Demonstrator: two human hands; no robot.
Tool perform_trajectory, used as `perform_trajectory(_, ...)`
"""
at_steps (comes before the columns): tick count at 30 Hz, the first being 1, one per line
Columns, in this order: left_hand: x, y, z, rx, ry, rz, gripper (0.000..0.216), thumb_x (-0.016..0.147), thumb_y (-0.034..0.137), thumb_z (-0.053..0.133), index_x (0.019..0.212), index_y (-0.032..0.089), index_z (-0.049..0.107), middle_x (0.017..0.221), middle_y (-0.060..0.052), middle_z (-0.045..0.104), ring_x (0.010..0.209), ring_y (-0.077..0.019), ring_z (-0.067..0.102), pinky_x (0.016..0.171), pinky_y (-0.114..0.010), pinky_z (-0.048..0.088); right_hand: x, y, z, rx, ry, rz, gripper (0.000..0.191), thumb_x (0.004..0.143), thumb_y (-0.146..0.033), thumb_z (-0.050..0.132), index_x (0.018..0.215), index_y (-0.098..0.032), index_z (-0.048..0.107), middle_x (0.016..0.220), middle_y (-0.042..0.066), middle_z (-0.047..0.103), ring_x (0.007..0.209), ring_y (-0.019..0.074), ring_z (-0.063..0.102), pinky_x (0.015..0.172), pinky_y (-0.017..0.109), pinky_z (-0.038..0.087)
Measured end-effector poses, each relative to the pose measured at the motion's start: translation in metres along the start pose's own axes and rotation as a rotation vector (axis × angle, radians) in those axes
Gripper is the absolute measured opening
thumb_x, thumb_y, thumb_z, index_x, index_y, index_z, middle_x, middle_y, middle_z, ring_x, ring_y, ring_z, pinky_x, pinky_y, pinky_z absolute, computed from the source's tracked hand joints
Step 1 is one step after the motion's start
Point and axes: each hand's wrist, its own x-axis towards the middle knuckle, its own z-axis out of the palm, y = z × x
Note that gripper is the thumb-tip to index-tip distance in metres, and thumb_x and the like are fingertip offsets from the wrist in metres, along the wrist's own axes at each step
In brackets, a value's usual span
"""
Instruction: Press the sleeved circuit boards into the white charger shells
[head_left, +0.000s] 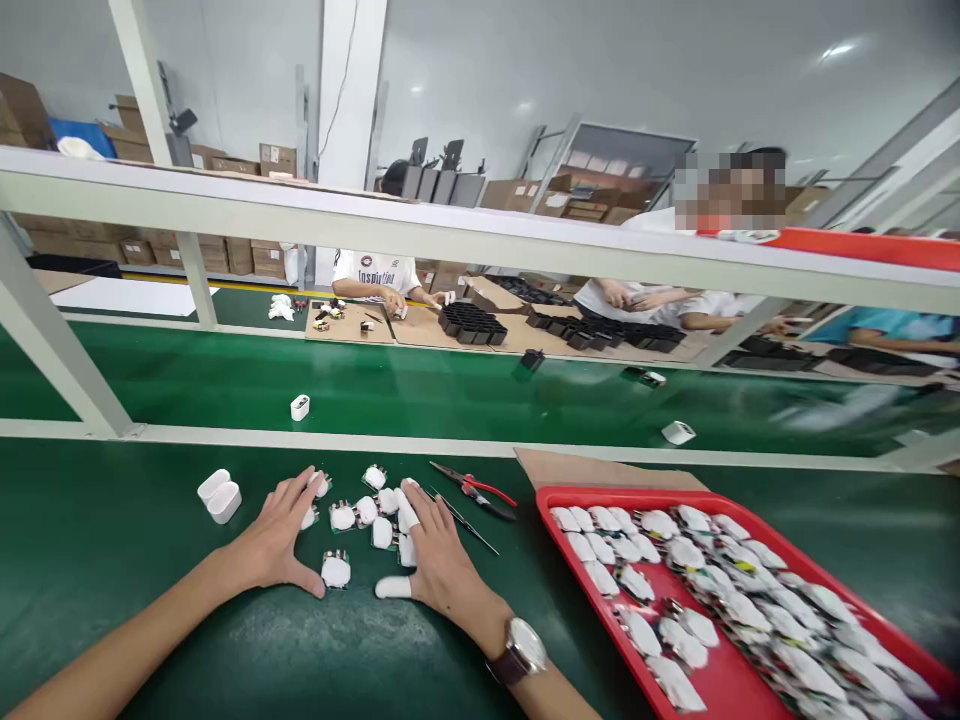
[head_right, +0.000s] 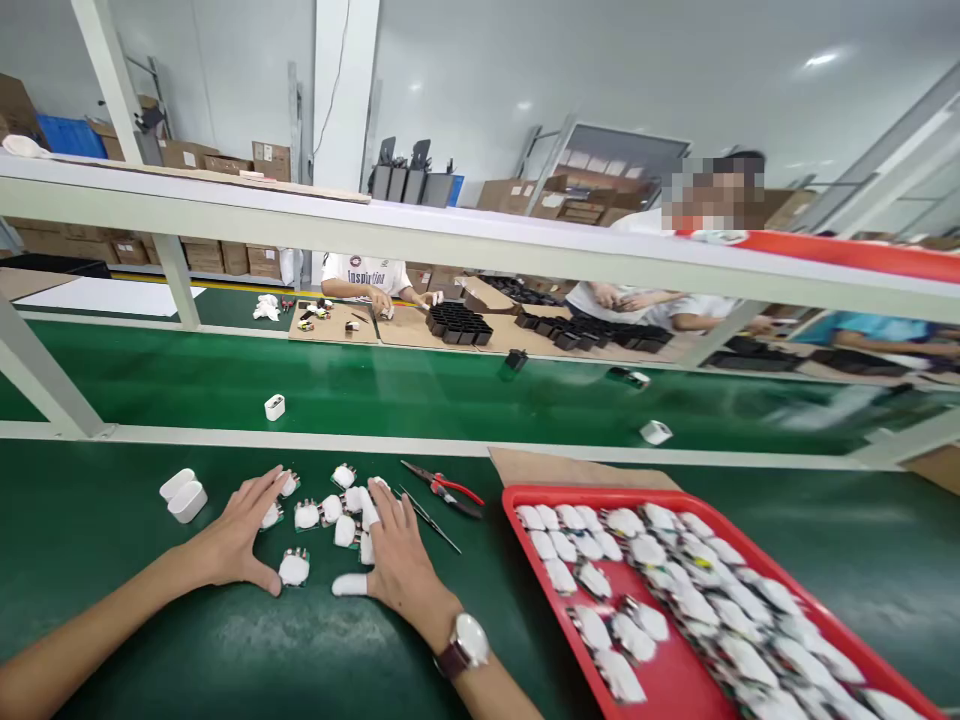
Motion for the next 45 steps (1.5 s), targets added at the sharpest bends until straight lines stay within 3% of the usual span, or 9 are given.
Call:
perform_trajectory(10, 0.033, -0.005, 0.011, -0.056, 0.166, 0.113, 0.112, 0.078, 0.054, 0.091, 0.168, 0.032, 0.028, 0.163, -0.018, 0.046, 0.15, -0.0423, 0.04, 0.122, -0.066, 0.039, 0.041, 0.008, -0.006, 0.045, 0.06, -0.15, 0.066, 0.088, -0.048, 0.083, 0.138, -0.013, 0.058, 0.155, 0.027, 0.05, 0.147, 0.0416, 0.046, 0.121, 0.07, 0.034)
perform_trajectory(16, 0.029, 0.0, 0.014, -0.05, 0.29, 0.193, 0.09, 0.088, 0.052, 0.083, 0.163, 0.032, 0.037, 0.162, -0.017, 0.047, 0.15, -0.0387, 0.043, 0.122, -0.064, 0.041, 0.022, -0.039, -0.014, 0.12, 0.101, -0.196, 0.038, 0.092, -0.042, 0.08, 0.117, -0.016, 0.067, 0.123, 0.014, 0.066, 0.111, 0.0297, 0.064, 0.097, 0.047, 0.059)
perform_trajectory(21, 0.011, 0.025, -0.035, 0.127, 0.588, 0.351, 0.055, 0.102, 0.031, 0.069, 0.153, 0.026, 0.049, 0.152, -0.017, 0.057, 0.142, -0.0343, 0.052, 0.118, -0.06, 0.045, 0.021, -0.068, -0.006, 0.072, -0.003, -0.21, 0.019, 0.1, -0.02, 0.064, 0.118, -0.013, 0.067, 0.121, 0.015, 0.065, 0.105, 0.0275, 0.066, 0.093, 0.044, 0.061)
perform_trajectory(25, -0.03, 0.024, -0.098, 0.377, 0.759, 0.331, 0.036, 0.095, 0.019, 0.076, 0.129, 0.024, 0.065, 0.137, -0.015, 0.065, 0.129, -0.0339, 0.062, 0.11, -0.055, 0.051, 0.01, -0.065, -0.015, 0.194, -0.07, -0.278, 0.048, 0.093, 0.0, 0.05, 0.138, -0.015, 0.057, 0.136, 0.015, 0.062, 0.124, 0.0265, 0.062, 0.106, 0.042, 0.058)
perform_trajectory(28, -0.062, 0.004, -0.116, 0.525, 0.674, 0.233, 0.02, 0.094, 0.026, 0.08, 0.111, 0.022, 0.07, 0.133, -0.016, 0.066, 0.128, -0.0385, 0.061, 0.106, -0.059, 0.051, 0.001, -0.065, -0.017, 0.183, -0.009, -0.243, 0.051, 0.098, -0.008, 0.051, 0.149, -0.012, 0.048, 0.146, 0.019, 0.057, 0.134, 0.0303, 0.057, 0.11, 0.046, 0.056)
perform_trajectory(33, -0.075, -0.023, -0.097, 0.586, 0.464, 0.137, 0.009, 0.1, 0.027, 0.072, 0.104, 0.02, 0.069, 0.14, -0.019, 0.062, 0.137, -0.044, 0.054, 0.1, -0.059, 0.053, 0.007, -0.079, -0.001, 0.057, 0.062, -0.172, 0.038, 0.097, -0.03, 0.067, 0.129, -0.01, 0.061, 0.108, 0.017, 0.068, 0.094, 0.0329, 0.066, 0.081, 0.052, 0.064)
perform_trajectory(36, -0.066, -0.009, -0.081, 0.411, 0.439, 0.219, 0.01, 0.102, 0.019, 0.069, 0.095, 0.019, 0.061, 0.134, -0.016, 0.063, 0.132, -0.0358, 0.059, 0.104, -0.053, 0.053, 0.013, -0.083, 0.007, 0.048, 0.038, -0.175, 0.011, 0.096, -0.018, 0.064, 0.106, -0.015, 0.067, 0.099, 0.013, 0.066, 0.086, 0.0286, 0.064, 0.075, 0.046, 0.063)
perform_trajectory(40, -0.057, 0.024, -0.054, 0.162, 0.242, 0.265, 0.017, 0.104, 0.025, 0.066, 0.094, 0.02, 0.053, 0.134, -0.015, 0.06, 0.109, -0.0223, 0.07, 0.091, -0.034, 0.059, 0.005, -0.085, 0.014, 0.034, 0.047, -0.206, 0.031, 0.088, -0.007, 0.062, 0.117, -0.012, 0.067, 0.123, 0.019, 0.066, 0.106, 0.0319, 0.063, 0.089, 0.047, 0.062)
perform_trajectory(45, -0.056, 0.03, -0.024, 0.081, 0.08, 0.191, 0.042, 0.099, 0.039, 0.074, 0.131, 0.021, 0.054, 0.134, -0.014, 0.063, 0.115, -0.0282, 0.071, 0.095, -0.04, 0.062, -0.007, -0.083, 0.014, -0.064, 0.084, -0.259, 0.038, 0.08, -0.001, 0.061, 0.116, -0.01, 0.066, 0.139, 0.027, 0.059, 0.125, 0.0411, 0.058, 0.094, 0.054, 0.062)
